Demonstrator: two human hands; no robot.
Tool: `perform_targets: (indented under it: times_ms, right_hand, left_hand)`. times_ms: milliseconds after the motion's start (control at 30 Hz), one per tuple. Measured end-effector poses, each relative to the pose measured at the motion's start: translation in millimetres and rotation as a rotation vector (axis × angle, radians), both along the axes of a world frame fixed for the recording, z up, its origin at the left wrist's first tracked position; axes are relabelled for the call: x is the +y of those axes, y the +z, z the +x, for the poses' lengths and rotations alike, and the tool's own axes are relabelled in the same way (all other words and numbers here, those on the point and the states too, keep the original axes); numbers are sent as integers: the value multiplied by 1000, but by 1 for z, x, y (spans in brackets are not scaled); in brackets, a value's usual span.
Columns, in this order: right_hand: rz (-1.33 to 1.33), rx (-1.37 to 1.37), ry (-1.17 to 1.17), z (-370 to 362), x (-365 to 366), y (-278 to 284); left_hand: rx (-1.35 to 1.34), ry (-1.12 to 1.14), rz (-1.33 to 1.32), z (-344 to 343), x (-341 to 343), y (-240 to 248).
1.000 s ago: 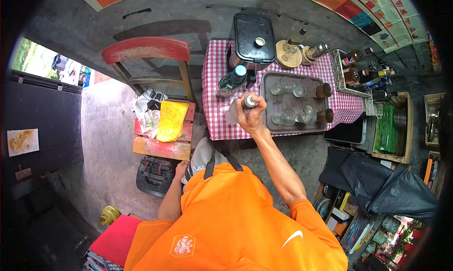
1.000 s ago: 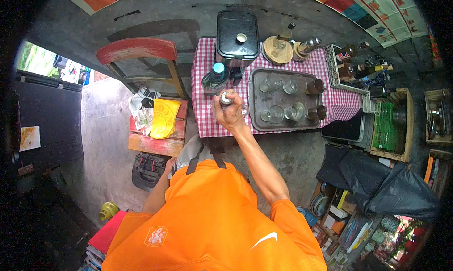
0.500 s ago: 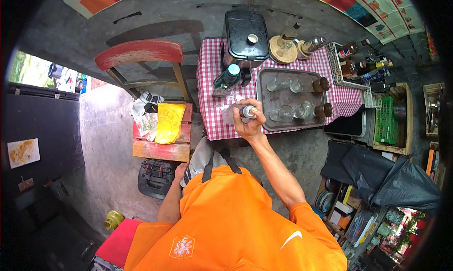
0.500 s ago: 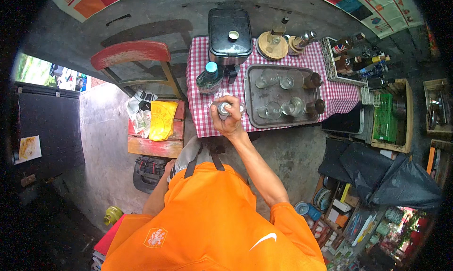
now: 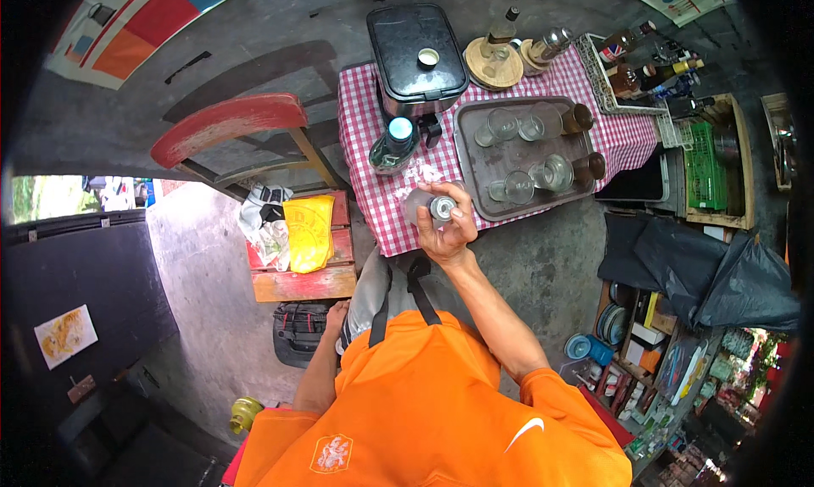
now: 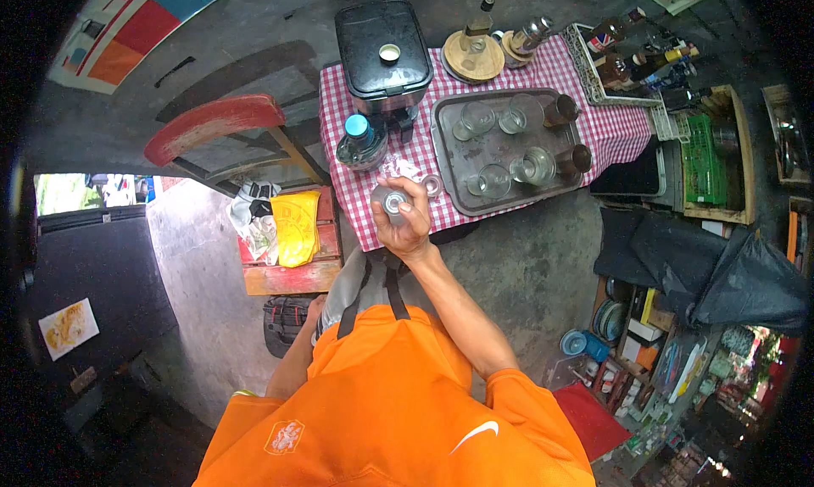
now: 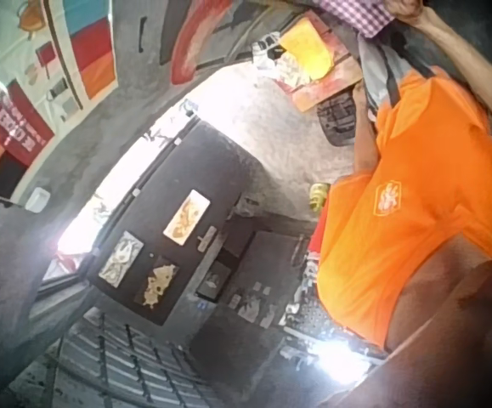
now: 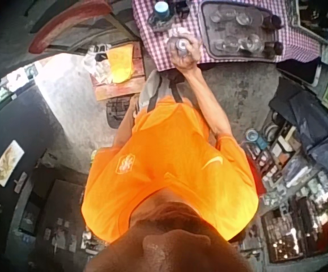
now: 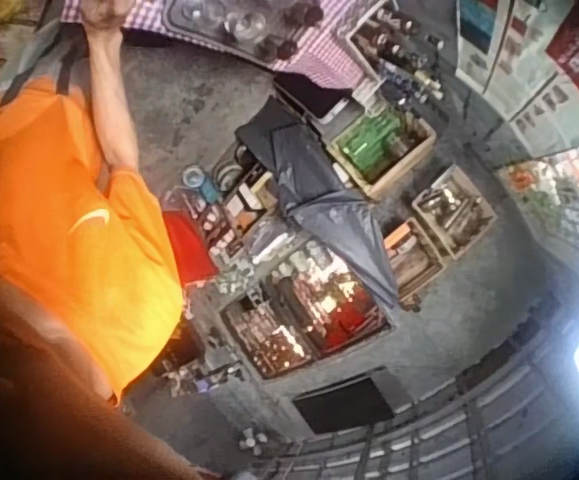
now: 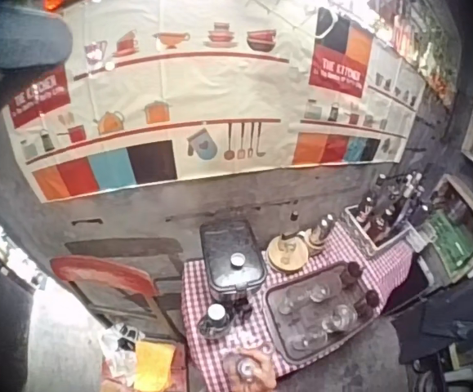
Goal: Pouring liquid from a bottle into several glasses on a tray.
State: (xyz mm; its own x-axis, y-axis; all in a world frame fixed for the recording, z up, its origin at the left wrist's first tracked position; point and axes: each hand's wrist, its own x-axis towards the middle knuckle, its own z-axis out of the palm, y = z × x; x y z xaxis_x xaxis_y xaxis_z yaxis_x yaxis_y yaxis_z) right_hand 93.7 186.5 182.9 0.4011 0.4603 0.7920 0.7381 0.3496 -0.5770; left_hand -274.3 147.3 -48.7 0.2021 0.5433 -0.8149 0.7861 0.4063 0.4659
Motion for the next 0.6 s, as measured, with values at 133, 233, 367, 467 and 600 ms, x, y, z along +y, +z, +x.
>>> perform_targets:
  times_ms: [133, 233, 367, 467, 600]
  right_hand:
    - [-37, -47, -11, 0, -2, -7]
    - [-110, -63, -31, 2, -5, 0]
    - [-145, -62, -46, -1, 0, -3]
    - [-158, -41, -29, 1, 1, -4]
    - [-158, -5, 13, 1, 4, -6]
  left_hand:
    - [-124, -71, 18, -12, 3, -4]
    - [-18, -45, -51, -15, 6, 0]
    - [-43, -40, -72, -30, 7, -8]
    - [-95, -46, -83, -19, 15, -3]
    - [-72, -126, -83, -15, 26, -11]
